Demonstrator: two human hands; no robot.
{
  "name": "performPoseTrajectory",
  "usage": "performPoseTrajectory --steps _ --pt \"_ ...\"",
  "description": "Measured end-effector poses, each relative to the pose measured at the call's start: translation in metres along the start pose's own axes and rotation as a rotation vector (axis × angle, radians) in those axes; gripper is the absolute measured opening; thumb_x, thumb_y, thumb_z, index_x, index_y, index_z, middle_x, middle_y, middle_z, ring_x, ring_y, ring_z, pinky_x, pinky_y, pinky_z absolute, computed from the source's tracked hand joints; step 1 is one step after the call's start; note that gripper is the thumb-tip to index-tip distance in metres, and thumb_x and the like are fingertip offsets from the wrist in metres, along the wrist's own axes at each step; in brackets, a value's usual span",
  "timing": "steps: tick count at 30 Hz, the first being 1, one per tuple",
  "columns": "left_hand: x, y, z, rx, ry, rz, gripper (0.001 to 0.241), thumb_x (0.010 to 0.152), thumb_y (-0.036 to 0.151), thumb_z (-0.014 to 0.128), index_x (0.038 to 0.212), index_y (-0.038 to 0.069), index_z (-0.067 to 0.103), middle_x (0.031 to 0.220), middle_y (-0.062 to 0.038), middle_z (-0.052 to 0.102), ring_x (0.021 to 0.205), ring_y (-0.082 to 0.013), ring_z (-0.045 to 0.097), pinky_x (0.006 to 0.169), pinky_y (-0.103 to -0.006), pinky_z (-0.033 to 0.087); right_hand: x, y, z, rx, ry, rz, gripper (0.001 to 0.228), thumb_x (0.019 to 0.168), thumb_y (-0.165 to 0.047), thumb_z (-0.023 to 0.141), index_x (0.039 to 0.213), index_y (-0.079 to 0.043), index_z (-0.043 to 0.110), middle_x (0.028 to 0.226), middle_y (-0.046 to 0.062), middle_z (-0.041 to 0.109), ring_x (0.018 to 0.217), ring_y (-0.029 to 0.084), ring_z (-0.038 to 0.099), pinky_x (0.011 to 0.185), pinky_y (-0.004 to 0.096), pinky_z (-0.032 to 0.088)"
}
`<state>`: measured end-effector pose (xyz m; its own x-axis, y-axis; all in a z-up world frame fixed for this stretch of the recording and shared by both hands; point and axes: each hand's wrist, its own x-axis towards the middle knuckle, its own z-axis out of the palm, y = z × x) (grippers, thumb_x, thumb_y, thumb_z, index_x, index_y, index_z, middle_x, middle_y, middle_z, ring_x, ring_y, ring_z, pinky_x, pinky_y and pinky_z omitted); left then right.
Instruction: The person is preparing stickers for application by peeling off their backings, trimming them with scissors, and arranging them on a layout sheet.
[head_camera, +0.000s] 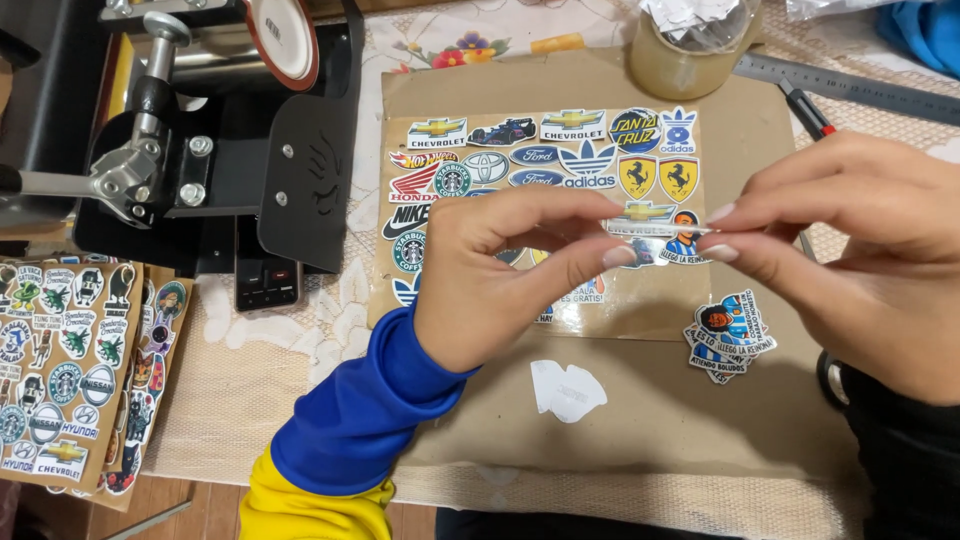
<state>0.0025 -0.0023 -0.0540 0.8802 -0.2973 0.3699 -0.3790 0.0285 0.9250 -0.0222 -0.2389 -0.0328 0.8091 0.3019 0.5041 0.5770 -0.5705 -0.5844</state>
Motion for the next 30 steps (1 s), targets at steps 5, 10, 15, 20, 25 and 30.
performPoseTrajectory --steps 5,10,15,20,25,30 --pt "0.003 0.002 -0.005 0.109 -0.046 0.096 0.032 0.087 0.015 0.082 0.116 0.012 0.068 0.114 -0.008 0.073 0.098 -0.0146 0.071 0.088 -0.0251 0.066 0.000 -0.002 0.001 0.074 0.021 0.082 0.012 0.087 0.002 0.078 0.095 0.005 0.070 0.092 0.019 0.069 0.075 0.022 0.062 0.071 0.028 0.050" --pt "0.007 -0.003 -0.005 0.248 -0.051 0.258 0.022 0.090 0.015 0.081 0.110 0.013 0.072 0.108 -0.006 0.075 0.104 -0.0216 0.072 0.099 -0.0341 0.058 0.006 -0.011 0.004 0.160 -0.028 0.175 0.009 0.084 0.002 0.076 0.090 0.006 0.071 0.086 0.018 0.070 0.071 0.020 0.063 0.066 0.025 0.048" --pt "0.006 -0.006 -0.001 0.199 -0.009 0.234 0.009 0.090 0.011 0.078 0.098 0.011 0.075 0.095 -0.003 0.076 0.094 -0.0194 0.071 0.093 -0.0319 0.055 0.006 -0.015 0.007 0.085 0.029 0.236 0.016 0.090 0.002 0.076 0.104 0.009 0.073 0.094 0.022 0.072 0.075 0.022 0.064 0.067 0.027 0.045" --pt "0.005 -0.011 0.002 0.130 0.021 0.163 0.010 0.090 0.012 0.078 0.099 0.012 0.074 0.099 -0.004 0.077 0.096 -0.0185 0.073 0.096 -0.0324 0.058 -0.001 -0.011 0.013 0.069 0.072 0.190 0.047 0.087 0.005 0.081 0.129 0.012 0.063 0.102 0.023 0.069 0.081 0.023 0.064 0.076 0.029 0.054" --pt "0.007 -0.013 0.001 0.045 0.021 0.065 0.009 0.090 0.014 0.077 0.098 0.012 0.075 0.099 -0.005 0.077 0.096 -0.0153 0.073 0.096 -0.0288 0.058 0.003 -0.011 0.012 0.107 0.056 0.160 0.055 0.085 0.008 0.080 0.134 0.010 0.057 0.110 0.027 0.068 0.088 0.026 0.071 0.074 0.029 0.060" --pt "0.006 -0.016 0.002 -0.015 0.009 -0.026 0.011 0.090 0.014 0.077 0.101 0.011 0.075 0.100 -0.008 0.077 0.094 -0.0140 0.072 0.088 -0.0250 0.059 0.005 -0.012 0.016 0.051 0.094 0.011 0.009 0.091 0.011 0.080 0.094 0.012 0.071 0.092 0.021 0.071 0.080 0.027 0.063 0.071 0.030 0.055"
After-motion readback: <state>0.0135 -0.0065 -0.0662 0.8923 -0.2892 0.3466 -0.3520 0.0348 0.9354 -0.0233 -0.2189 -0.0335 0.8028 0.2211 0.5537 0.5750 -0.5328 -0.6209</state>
